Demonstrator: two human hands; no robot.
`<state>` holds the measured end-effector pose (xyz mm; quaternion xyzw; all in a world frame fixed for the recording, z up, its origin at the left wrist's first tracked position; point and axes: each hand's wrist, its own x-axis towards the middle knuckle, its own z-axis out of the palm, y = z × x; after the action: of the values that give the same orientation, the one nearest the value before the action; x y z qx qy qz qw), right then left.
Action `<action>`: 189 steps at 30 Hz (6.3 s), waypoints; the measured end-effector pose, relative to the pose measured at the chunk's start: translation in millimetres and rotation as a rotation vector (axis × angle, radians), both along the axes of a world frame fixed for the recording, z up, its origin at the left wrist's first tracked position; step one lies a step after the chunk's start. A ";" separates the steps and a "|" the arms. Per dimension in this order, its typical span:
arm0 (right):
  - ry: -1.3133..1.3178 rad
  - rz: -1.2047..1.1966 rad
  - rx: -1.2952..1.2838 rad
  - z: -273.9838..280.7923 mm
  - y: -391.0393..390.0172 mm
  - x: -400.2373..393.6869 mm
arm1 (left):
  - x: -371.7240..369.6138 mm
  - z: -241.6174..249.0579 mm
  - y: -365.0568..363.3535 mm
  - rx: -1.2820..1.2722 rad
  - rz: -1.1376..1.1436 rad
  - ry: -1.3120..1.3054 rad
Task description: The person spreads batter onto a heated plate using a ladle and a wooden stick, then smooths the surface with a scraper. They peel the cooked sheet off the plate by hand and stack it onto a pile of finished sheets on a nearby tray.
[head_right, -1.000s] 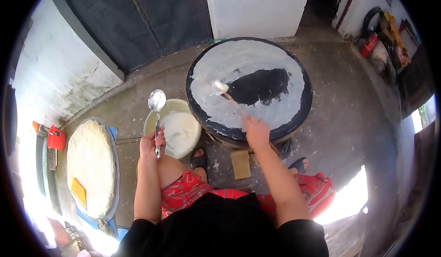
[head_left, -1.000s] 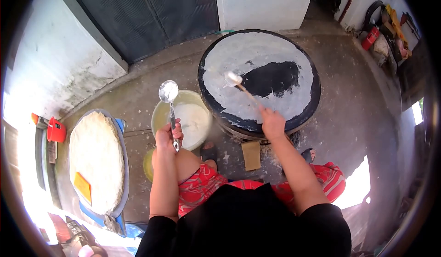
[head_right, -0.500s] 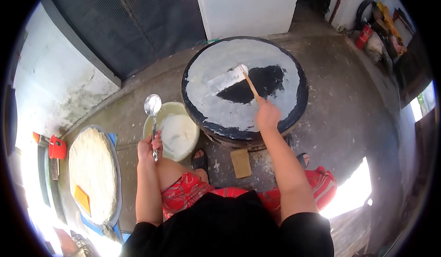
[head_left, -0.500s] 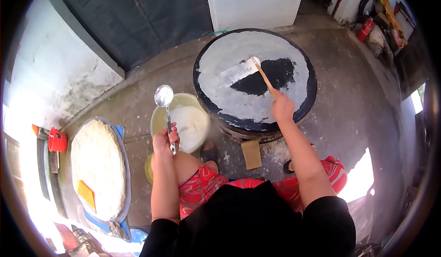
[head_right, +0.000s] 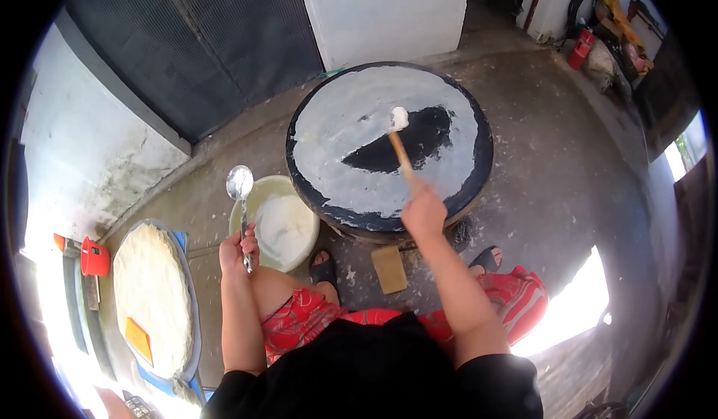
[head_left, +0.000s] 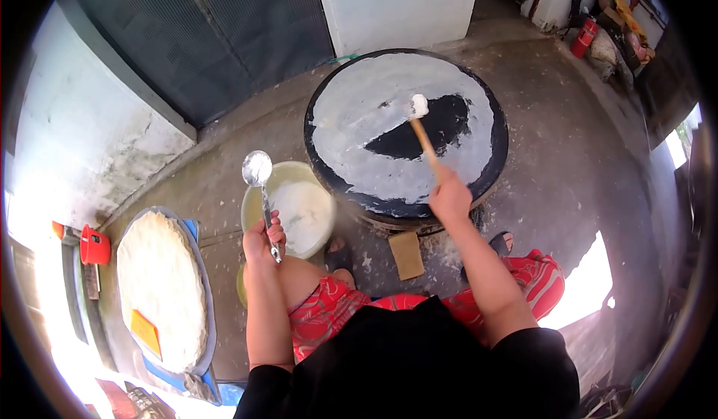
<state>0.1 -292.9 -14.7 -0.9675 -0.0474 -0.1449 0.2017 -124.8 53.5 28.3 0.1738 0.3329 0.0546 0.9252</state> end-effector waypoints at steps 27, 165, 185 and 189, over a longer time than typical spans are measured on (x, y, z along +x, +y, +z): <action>0.062 -0.158 -0.177 -10.8 -50.4 25.8 | 3.8 0.6 -2.8 -0.012 -0.015 0.042; 0.262 0.068 0.142 14.1 -51.1 -64.4 | -9.5 -6.1 11.3 0.049 -0.082 0.007; -0.072 -0.078 -0.021 -15.1 -58.0 -104.2 | -10.0 -17.0 20.3 0.013 -0.098 -0.032; -0.034 -0.155 -0.053 -18.2 -76.8 -99.4 | -10.9 -8.4 13.8 0.021 -0.082 -0.012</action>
<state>-99.2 -369.7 -33.0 -0.9706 0.0205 -0.1752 0.1635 -135.7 67.4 19.9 0.1968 0.3194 0.0214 0.9267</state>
